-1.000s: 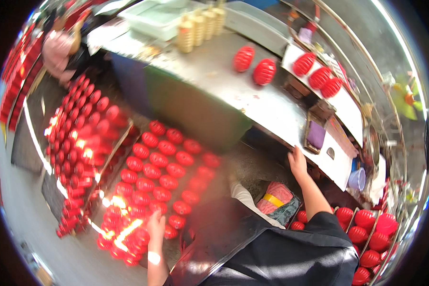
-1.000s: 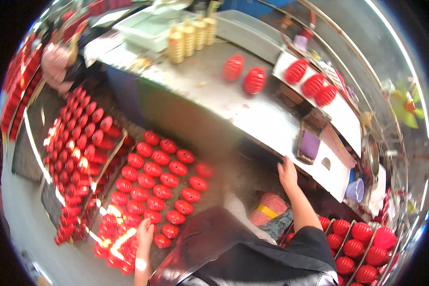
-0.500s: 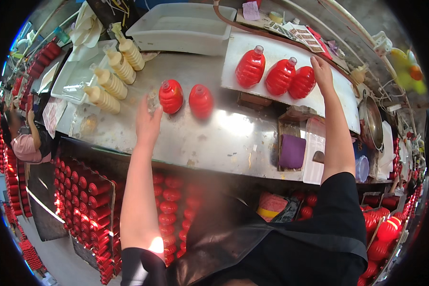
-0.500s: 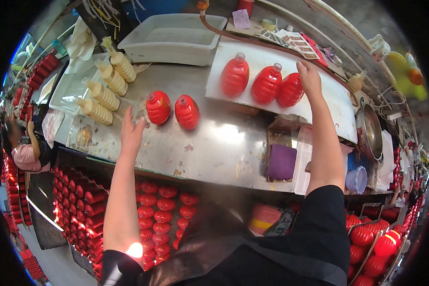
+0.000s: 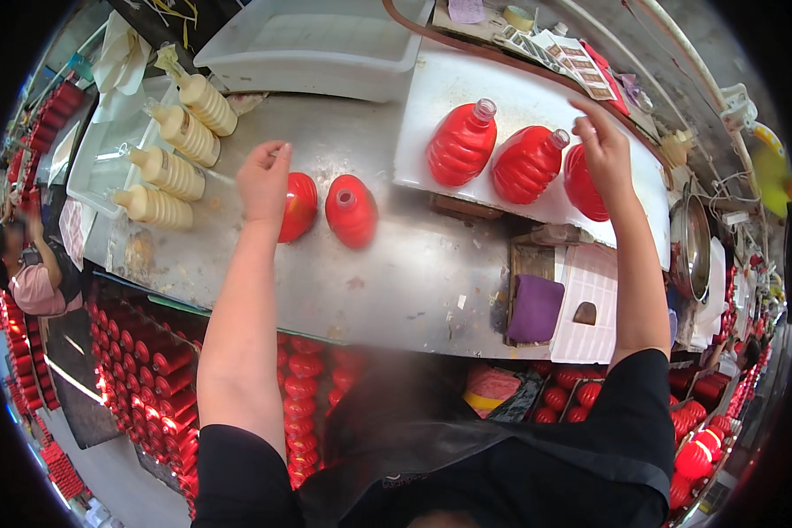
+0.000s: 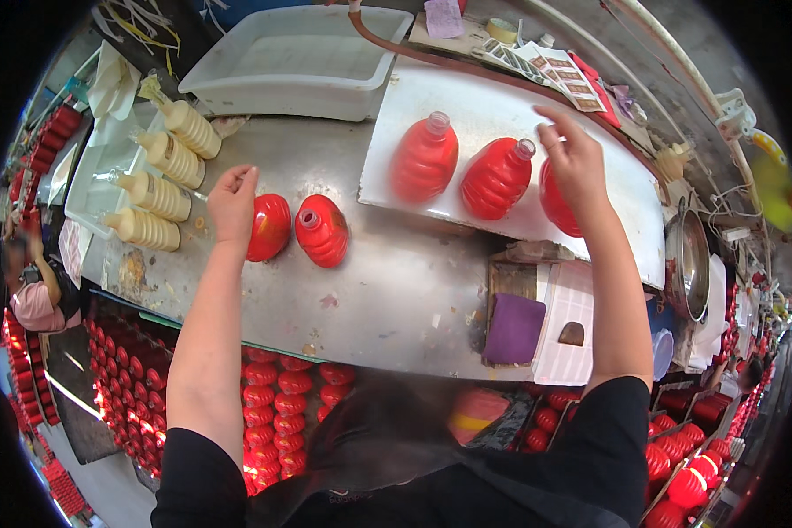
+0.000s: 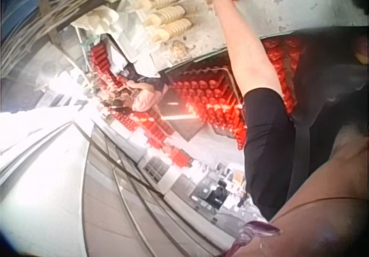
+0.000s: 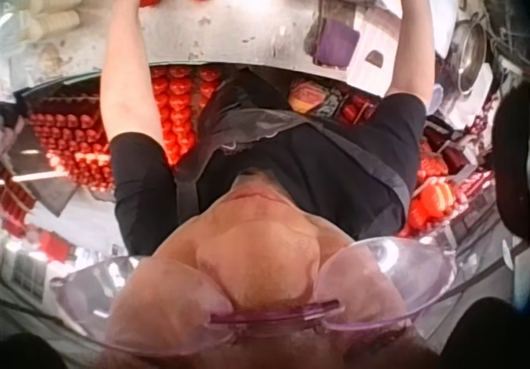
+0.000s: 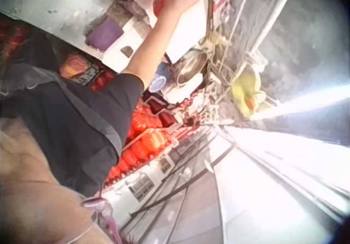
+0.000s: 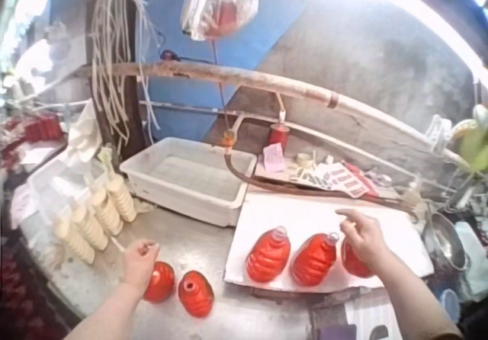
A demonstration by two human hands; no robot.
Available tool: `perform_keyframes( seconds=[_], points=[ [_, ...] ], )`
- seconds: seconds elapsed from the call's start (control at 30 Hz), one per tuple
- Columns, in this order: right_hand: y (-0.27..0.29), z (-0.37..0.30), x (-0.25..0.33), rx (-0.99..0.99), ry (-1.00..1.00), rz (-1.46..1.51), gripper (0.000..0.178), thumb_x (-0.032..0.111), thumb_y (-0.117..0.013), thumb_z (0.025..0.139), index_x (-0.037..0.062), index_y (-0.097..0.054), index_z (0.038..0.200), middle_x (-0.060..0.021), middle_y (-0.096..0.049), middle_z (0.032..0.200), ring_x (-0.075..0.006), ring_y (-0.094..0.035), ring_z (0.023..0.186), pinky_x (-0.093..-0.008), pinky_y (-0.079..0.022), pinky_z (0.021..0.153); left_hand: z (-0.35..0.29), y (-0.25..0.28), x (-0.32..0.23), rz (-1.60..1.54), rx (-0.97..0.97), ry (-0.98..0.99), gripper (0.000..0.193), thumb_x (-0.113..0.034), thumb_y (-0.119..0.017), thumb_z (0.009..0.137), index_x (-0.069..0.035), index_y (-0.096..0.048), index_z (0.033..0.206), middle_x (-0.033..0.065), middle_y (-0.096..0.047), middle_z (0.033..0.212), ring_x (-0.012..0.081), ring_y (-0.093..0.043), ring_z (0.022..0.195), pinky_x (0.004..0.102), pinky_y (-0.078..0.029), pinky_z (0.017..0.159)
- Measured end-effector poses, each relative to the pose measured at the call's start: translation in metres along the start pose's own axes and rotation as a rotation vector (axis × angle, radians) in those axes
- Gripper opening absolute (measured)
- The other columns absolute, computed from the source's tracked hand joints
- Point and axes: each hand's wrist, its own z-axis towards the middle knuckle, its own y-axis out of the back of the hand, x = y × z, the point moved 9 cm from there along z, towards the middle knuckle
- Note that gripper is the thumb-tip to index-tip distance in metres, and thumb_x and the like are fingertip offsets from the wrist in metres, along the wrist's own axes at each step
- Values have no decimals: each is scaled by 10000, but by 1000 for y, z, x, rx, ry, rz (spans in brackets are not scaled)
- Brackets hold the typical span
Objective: The person repeatedly picks up red plastic bottles, applies a gold label to each bottle's body, smooths the label, and places the labeled bottles on a table. The person then moves the labeled bottles to a green tray and arranges them in rows.
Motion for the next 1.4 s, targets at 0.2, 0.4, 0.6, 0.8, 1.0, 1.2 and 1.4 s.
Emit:
perform_keyframes(
  seconds=[0.2, 0.4, 0.6, 0.8, 1.0, 1.2, 1.4],
  points=[
    [-45, 3, 44, 241, 174, -380, 194, 190, -707, 929, 15, -677, 1006, -170, -677, 947, -374, -677, 781, -449, -552, 729, -66, -63, -71, 547, 482, -432, 284, -323, -722, 924, -65, -728, 1042, 160, -720, 821, 344, -677, 734, 433, -557, 725],
    [-44, 3, 74, 305, 212, -392, 164, 112, -687, 874, 19, -641, 1001, -177, -660, 886, -403, -679, 793, -490, -545, 719, -85, -49, -70, 604, 419, -405, 259, -280, -738, 891, -52, -708, 1012, 170, -722, 849, 367, -705, 798, 460, -567, 730],
    [-60, 9, 126, 510, 312, -429, 506, 24, -659, 817, 76, -558, 1310, -170, -621, 748, -371, -660, 739, -479, -497, 668, -149, 47, -80, 512, 172, -348, 222, -206, -770, 888, -45, -731, 1036, 159, -726, 852, 328, -712, 756, 420, -571, 702],
    [-94, 34, 106, 706, 232, -393, 576, 30, -695, 747, 43, -605, 1316, -181, -658, 808, -343, -657, 780, -460, -513, 719, -270, 174, -85, 463, -1, -170, 168, -150, -786, 875, -51, -735, 1000, 118, -723, 807, 282, -701, 676, 397, -574, 631],
    [-116, 55, 50, 750, 81, -388, 587, 86, -753, 765, 5, -597, 1325, -86, -660, 957, -196, -621, 851, -359, -523, 733, -464, 288, -36, 589, -134, 258, 232, -156, -798, 879, -33, -741, 1068, 144, -740, 889, 263, -736, 768, 351, -582, 685],
    [-125, 51, 47, 763, 158, -228, 532, 64, -743, 784, 19, -604, 1296, -31, -628, 888, -139, -582, 780, -314, -500, 679, -684, 360, 1, 609, -412, 490, 231, -164, -789, 875, -13, -734, 1041, 161, -737, 886, 278, -726, 741, 361, -579, 689],
    [-110, -47, 176, 786, 333, -257, 472, 25, -708, 853, 24, -594, 1311, -37, -660, 948, -156, -616, 838, -323, -528, 773, -935, 369, 43, 614, -651, 732, 206, -221, -770, 891, -33, -708, 949, 173, -694, 822, 337, -705, 746, 445, -546, 664]
  ],
)
